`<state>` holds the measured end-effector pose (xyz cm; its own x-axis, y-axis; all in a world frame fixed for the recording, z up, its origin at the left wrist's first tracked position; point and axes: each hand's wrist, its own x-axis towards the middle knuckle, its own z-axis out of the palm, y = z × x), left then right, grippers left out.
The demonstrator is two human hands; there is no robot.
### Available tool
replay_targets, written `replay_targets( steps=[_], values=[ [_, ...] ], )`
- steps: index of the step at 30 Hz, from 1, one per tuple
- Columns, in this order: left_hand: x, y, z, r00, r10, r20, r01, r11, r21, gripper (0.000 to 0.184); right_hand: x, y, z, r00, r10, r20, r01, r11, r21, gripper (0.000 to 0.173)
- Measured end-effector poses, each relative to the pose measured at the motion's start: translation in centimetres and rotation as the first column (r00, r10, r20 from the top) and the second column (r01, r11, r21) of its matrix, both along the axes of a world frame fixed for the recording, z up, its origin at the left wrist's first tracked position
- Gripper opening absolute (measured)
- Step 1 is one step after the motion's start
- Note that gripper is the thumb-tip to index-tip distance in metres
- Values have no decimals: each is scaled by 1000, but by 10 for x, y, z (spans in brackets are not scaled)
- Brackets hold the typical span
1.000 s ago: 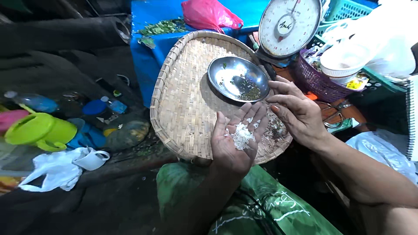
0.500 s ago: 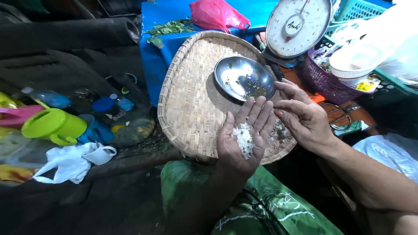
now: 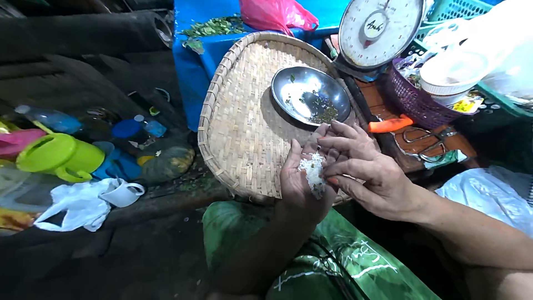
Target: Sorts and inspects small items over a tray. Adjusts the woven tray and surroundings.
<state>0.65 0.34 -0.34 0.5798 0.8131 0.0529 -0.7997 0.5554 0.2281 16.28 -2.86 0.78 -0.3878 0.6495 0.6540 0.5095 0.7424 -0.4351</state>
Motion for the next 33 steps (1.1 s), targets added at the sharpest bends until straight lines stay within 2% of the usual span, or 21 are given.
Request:
replay_targets(
  steps=[5,8,16,18,21,25,29,33],
  values=[
    [2,1,-1,1000,10,20,-10,999,30,66,-2,3,-4,998,-28,62,30,999,-43,21],
    [3,1,0,1000,-4,14,4,1000,-8,66,-3,5,-1,996,-33,80,38,997,-62,21],
    [4,-3,12,993,27,-111,-41,992,-121,62,-3,9,21,985,-19,169,39,993,-110,23],
    [3,-3,10,995,26,-97,-37,993,-108,60,-4,11,34,976,-39,214,66,991,-119,25],
    [4,-3,10,997,26,-67,-34,991,-127,58,-6,19,55,962,-103,251,139,982,-131,25],
    [5,-1,11,999,12,-37,-18,988,-153,61,-8,34,71,957,-229,180,253,960,-122,21],
    [4,1,9,999,-11,-31,7,994,-105,65,-10,37,63,925,-369,89,376,924,-73,19],
    [3,3,7,998,-36,-42,32,997,-73,76,-9,29,37,853,-521,34,522,851,-57,20]
  ],
)
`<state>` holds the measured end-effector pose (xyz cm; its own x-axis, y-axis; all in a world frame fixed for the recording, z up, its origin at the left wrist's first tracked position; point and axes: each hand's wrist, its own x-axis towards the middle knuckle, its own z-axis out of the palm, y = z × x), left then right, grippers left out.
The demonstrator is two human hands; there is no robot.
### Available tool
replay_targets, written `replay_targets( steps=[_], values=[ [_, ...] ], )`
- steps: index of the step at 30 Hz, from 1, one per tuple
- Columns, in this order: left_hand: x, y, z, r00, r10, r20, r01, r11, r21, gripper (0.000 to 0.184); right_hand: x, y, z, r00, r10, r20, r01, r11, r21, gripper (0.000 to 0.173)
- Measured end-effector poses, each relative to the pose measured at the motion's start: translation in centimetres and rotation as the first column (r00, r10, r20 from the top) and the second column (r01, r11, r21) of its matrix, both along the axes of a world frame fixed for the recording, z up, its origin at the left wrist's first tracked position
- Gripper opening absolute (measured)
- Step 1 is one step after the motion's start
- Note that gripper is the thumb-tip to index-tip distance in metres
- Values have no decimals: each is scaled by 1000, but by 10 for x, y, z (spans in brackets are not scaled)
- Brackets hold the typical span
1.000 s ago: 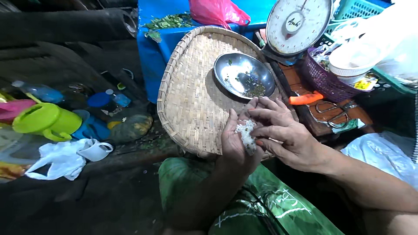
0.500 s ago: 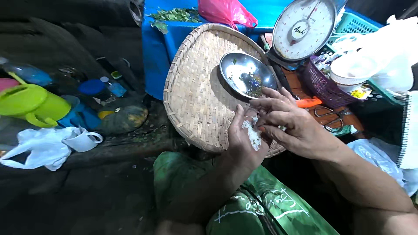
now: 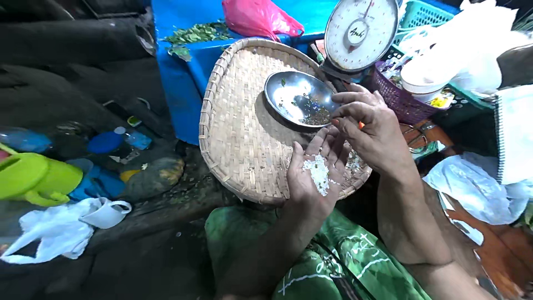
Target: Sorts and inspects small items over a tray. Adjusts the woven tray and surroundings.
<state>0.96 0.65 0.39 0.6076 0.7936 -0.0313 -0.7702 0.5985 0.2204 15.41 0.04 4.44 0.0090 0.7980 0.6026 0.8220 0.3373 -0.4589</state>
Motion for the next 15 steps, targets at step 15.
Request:
replay_targets(
  steps=[15],
  values=[
    [-6,8,4,979,174,-103,-167,983,76,78,-14,-9,-22,985,-171,33,170,985,44,22]
  ],
)
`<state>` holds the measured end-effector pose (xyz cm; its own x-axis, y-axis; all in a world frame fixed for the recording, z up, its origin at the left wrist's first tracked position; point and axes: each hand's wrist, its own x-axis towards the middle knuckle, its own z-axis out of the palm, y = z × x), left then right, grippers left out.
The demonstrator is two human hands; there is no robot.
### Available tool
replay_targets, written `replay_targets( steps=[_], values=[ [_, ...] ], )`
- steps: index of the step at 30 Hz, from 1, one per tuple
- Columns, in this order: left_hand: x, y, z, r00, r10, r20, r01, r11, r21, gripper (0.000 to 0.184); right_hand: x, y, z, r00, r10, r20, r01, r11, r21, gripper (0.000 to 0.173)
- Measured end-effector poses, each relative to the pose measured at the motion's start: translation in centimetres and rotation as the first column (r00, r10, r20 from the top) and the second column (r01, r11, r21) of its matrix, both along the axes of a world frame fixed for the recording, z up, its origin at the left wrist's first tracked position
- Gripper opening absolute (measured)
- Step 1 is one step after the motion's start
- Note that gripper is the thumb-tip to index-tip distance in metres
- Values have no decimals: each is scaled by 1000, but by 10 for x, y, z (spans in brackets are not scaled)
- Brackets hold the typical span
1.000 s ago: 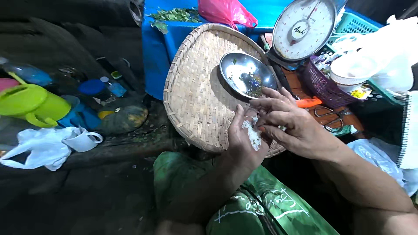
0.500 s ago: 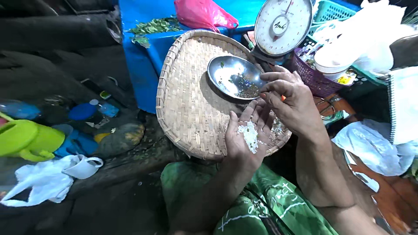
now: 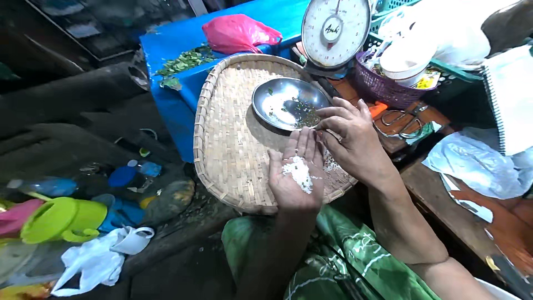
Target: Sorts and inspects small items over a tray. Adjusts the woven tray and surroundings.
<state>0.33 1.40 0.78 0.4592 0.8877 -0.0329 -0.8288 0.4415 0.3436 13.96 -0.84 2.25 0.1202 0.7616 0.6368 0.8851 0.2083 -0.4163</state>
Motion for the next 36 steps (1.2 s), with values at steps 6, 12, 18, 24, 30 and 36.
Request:
replay_targets(
  steps=[6,12,18,24,30,36],
  values=[
    [0,2,14,999,23,-24,-21,997,80,78,4,-29,7,970,181,-163,-169,982,86,24],
    [6,8,17,999,46,-25,-40,980,194,82,-2,-28,2,882,409,-236,-372,909,188,18],
    [5,9,5,997,61,-41,-52,981,188,83,-9,-16,-14,879,429,-209,-413,903,116,20],
    [4,8,0,998,55,-42,-46,982,182,82,-7,-14,-18,884,434,-172,-432,900,55,23],
    [4,6,-1,998,51,-37,-42,979,200,80,-10,-12,-21,895,425,-136,-418,905,77,18],
    [2,4,0,998,57,-5,-55,985,163,81,-7,-11,-19,888,417,-195,-391,907,158,18]
  ],
)
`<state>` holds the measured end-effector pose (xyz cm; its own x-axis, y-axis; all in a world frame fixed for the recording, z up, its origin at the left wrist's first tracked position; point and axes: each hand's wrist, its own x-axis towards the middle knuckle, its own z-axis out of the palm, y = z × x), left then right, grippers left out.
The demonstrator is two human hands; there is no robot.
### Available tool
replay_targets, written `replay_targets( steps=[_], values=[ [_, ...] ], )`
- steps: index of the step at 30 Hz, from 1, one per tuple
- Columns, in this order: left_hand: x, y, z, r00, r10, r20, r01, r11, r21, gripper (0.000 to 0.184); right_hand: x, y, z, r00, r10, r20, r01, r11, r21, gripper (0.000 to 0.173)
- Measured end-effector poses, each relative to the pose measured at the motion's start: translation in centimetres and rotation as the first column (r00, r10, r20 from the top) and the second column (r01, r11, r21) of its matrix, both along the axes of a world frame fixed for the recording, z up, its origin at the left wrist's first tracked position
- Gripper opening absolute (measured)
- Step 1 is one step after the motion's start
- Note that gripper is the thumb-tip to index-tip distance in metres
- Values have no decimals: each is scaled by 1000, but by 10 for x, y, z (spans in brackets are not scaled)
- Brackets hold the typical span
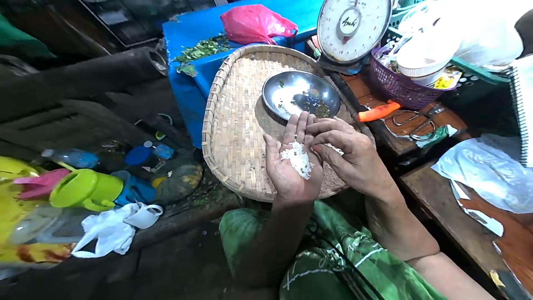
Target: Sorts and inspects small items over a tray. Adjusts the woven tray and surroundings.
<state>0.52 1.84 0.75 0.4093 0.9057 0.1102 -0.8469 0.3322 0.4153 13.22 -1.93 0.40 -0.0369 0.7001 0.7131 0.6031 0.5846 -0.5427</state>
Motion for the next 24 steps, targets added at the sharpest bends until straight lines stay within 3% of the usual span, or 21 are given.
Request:
replay_targets(
  steps=[6,8,13,19,24],
  values=[
    [0,-5,-3,998,-60,-26,58,997,-51,86,7,3,-2,945,-309,110,304,951,61,22],
    [1,-6,-3,997,-66,-38,64,997,-50,86,4,2,-3,957,-274,101,270,962,49,24],
    [-1,-8,-3,994,-101,-31,100,995,-27,82,-9,-3,-2,1000,-8,3,8,999,-41,22],
    [-3,-8,-6,991,-129,-35,128,992,-24,81,-15,1,-8,997,4,72,2,997,-75,22],
    [-2,-9,-6,993,-114,-29,114,993,-28,82,-15,3,-8,1000,-5,19,6,998,-62,21]
  ],
)
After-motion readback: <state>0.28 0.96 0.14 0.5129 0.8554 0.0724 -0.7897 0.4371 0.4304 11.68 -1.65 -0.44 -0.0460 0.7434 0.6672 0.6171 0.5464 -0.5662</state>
